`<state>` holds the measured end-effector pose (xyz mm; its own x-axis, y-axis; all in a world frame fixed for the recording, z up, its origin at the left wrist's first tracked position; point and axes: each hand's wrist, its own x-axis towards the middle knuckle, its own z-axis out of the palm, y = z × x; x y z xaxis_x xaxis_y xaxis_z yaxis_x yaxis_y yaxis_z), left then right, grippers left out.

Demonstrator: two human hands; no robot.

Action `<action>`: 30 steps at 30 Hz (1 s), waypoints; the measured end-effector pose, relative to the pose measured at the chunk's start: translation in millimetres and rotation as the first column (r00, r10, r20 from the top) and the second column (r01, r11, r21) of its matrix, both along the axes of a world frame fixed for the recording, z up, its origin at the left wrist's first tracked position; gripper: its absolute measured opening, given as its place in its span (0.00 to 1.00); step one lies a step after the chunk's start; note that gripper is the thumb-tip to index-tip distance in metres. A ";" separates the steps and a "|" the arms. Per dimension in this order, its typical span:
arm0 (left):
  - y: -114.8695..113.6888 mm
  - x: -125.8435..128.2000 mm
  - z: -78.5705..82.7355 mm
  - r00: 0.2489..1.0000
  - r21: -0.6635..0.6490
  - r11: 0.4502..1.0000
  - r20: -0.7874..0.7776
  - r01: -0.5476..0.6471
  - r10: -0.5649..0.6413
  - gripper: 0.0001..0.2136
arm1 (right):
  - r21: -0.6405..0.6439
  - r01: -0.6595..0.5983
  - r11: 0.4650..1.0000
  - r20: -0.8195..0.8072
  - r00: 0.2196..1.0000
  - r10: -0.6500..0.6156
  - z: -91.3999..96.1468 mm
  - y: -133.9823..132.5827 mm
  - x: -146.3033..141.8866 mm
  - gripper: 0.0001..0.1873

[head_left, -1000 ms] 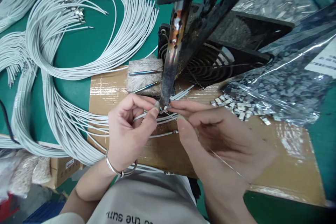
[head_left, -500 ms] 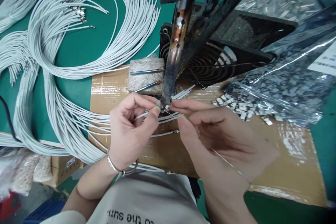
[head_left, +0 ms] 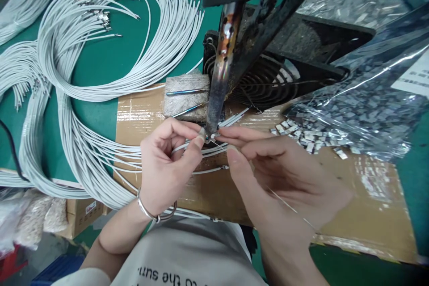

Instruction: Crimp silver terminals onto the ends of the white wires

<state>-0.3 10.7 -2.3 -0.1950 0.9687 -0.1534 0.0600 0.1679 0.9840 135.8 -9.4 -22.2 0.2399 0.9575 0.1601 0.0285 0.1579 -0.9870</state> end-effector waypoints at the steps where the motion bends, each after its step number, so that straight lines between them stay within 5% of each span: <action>1: -0.2 -0.1 -0.1 1.000 0.002 1.000 0.007 0.002 -0.002 0.07 | -0.001 0.003 1.000 0.002 1.000 -0.003 0.1 0.1 -0.2 0.12; 30: 0.3 0.6 1.7 0.999 0.007 1.000 -0.042 0.002 -0.001 0.08 | -0.036 0.080 0.996 0.020 0.997 -0.080 3.7 -1.1 -7.8 0.10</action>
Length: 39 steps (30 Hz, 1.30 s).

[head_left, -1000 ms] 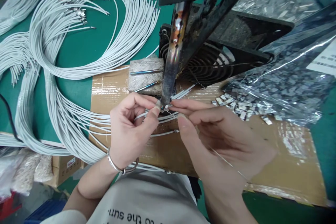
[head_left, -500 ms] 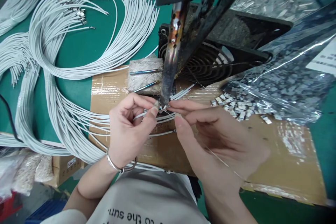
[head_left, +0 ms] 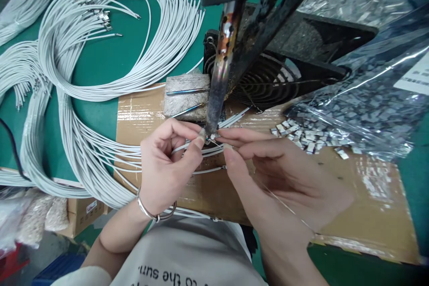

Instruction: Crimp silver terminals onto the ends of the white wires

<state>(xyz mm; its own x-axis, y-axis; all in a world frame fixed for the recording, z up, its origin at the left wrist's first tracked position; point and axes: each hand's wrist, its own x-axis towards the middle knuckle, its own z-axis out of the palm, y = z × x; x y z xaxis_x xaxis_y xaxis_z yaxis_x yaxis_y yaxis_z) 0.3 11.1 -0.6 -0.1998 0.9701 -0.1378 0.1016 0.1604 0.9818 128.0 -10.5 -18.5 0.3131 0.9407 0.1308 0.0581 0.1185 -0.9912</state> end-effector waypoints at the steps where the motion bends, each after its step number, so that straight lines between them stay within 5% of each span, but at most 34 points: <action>1: 0.2 0.1 0.2 1.000 0.001 1.000 -0.002 -0.003 0.003 0.07 | -0.005 0.010 1.000 0.003 1.000 -0.010 0.1 -0.1 0.1 0.10; 11: -0.8 -2.5 -0.7 1.000 -0.003 1.000 -0.019 0.000 0.000 0.07 | 0.045 -0.083 0.996 0.012 0.996 0.083 -7.3 -1.1 7.8 0.11; 39: -2.5 -3.4 -2.5 1.000 0.035 0.999 -0.009 0.027 -0.027 0.07 | 0.068 -0.068 0.995 0.140 0.988 0.058 -8.1 -1.1 8.0 0.12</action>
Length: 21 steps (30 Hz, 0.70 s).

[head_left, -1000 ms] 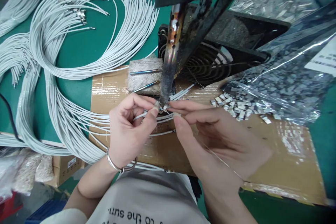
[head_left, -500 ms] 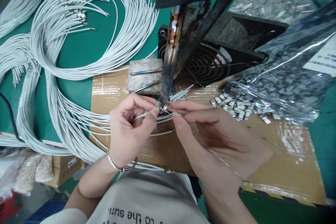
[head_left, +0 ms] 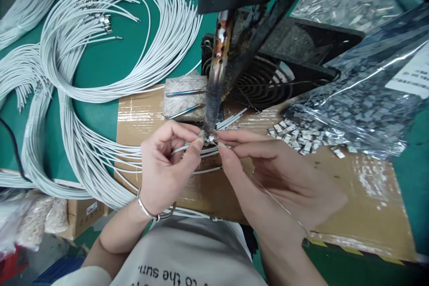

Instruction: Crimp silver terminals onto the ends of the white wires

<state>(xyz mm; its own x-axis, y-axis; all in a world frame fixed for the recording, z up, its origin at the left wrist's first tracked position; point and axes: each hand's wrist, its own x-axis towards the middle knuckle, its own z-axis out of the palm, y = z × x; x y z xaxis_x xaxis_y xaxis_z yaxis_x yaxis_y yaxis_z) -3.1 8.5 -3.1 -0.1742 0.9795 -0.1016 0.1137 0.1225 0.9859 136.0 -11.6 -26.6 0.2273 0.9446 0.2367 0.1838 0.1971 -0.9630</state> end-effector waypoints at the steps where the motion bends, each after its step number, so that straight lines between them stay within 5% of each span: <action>1: 0.1 0.1 -0.2 1.000 0.000 1.000 -0.005 0.000 0.000 0.07 | 0.003 0.005 1.000 0.002 1.000 -0.005 0.0 0.0 -0.1 0.12; 12: 0.2 1.1 1.5 1.000 -0.019 1.000 -0.028 0.005 -0.005 0.07 | -0.049 0.098 0.994 0.008 0.995 -0.098 3.8 -0.7 -6.9 0.08; 21: 0.0 1.1 -0.5 0.999 0.025 1.000 -0.031 0.010 -0.009 0.08 | 0.036 0.031 0.999 0.082 0.996 -0.034 -3.4 -1.0 -0.4 0.11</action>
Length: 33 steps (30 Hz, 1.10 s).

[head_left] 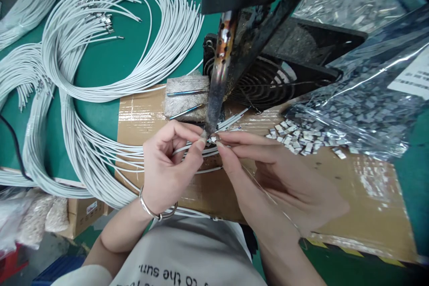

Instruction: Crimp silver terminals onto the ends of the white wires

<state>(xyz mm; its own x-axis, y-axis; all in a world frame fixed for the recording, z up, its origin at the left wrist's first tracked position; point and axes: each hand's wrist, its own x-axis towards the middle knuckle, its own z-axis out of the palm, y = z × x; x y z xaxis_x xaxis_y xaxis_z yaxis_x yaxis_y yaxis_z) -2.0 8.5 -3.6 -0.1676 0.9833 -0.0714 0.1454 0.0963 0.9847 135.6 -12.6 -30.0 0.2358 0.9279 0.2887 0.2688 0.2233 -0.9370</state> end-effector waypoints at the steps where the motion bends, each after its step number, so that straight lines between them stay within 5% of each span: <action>1: -0.4 -0.5 -0.4 1.000 0.007 1.000 -0.003 0.004 -0.004 0.08 | 0.004 -0.006 1.000 0.023 1.000 0.006 0.5 0.1 0.5 0.11; 13: -1.4 -4.2 -0.4 1.000 0.004 1.000 -0.012 0.014 -0.014 0.07 | 0.090 -0.036 0.995 0.149 0.989 0.022 3.0 0.7 2.4 0.14; 18: -1.4 -3.5 1.5 1.000 -0.052 0.999 -0.019 0.013 -0.014 0.07 | 0.035 -0.049 0.998 0.033 0.998 0.048 1.6 -3.6 -1.2 0.13; 23: -14.6 -1.1 2.7 0.997 -0.132 0.989 -0.016 0.068 -0.070 0.06 | -0.082 0.270 0.959 -0.169 0.945 -0.280 -0.5 -1.0 12.2 0.02; 26: -30.4 -2.2 3.0 0.983 -0.182 0.968 -0.037 0.170 -0.179 0.06 | -0.059 0.351 0.934 -0.340 0.873 -0.350 -6.9 -0.1 44.2 0.16; 27: -35.9 -3.8 2.5 0.966 -0.177 0.956 -0.062 0.236 -0.250 0.06 | -0.152 0.275 0.949 -0.395 0.864 -0.313 -9.8 -1.3 56.6 0.22; 30: -49.1 -12.2 -2.8 0.836 -0.045 0.869 -0.254 0.492 -0.486 0.06 | -0.204 0.315 0.927 -0.428 0.823 -0.374 -19.2 -8.3 88.3 0.25; 33: -53.9 -23.4 -15.4 0.773 0.121 0.866 -0.522 0.486 -0.361 0.07 | -0.246 0.320 0.915 -0.400 0.826 -0.397 -28.8 -13.7 103.3 0.26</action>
